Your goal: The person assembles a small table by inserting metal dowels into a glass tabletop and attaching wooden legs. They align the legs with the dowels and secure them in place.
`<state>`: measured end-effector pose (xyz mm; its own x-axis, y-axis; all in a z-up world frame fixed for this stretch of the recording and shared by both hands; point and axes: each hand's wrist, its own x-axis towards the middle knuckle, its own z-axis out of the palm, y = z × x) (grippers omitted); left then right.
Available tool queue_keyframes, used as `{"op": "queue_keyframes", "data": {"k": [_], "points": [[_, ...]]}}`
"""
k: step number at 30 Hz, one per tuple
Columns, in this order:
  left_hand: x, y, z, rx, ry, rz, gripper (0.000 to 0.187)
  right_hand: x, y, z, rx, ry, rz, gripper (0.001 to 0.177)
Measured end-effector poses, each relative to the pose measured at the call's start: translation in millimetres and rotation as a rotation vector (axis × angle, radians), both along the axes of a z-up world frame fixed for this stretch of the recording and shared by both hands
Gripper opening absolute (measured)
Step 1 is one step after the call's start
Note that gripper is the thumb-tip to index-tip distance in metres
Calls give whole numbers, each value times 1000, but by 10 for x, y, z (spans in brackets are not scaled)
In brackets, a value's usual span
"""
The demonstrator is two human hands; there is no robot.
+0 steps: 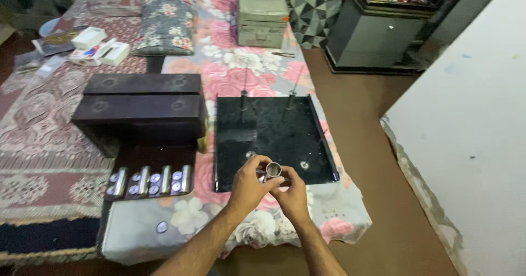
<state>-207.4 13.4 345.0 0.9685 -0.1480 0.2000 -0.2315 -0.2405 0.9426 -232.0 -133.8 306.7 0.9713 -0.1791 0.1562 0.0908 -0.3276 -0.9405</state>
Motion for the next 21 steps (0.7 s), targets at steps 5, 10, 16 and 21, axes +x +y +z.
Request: {"op": "queue_keyframes", "data": {"k": [5, 10, 16, 21], "points": [[276, -401, -106, 21, -167, -174, 45, 118, -390, -6, 35, -118, 45, 51], [654, -769, -136, -65, -170, -343, 47, 291, -789, -47, 34, -99, -23, 49], [1116, -1245, -69, 17, -197, -361, 45, 595, -1197, -23, -118, -147, -86, 56], [1481, -1528, -126, -158, 30, -578, 61, 832, -1569, -29, -71, 29, -133, 49]]}}
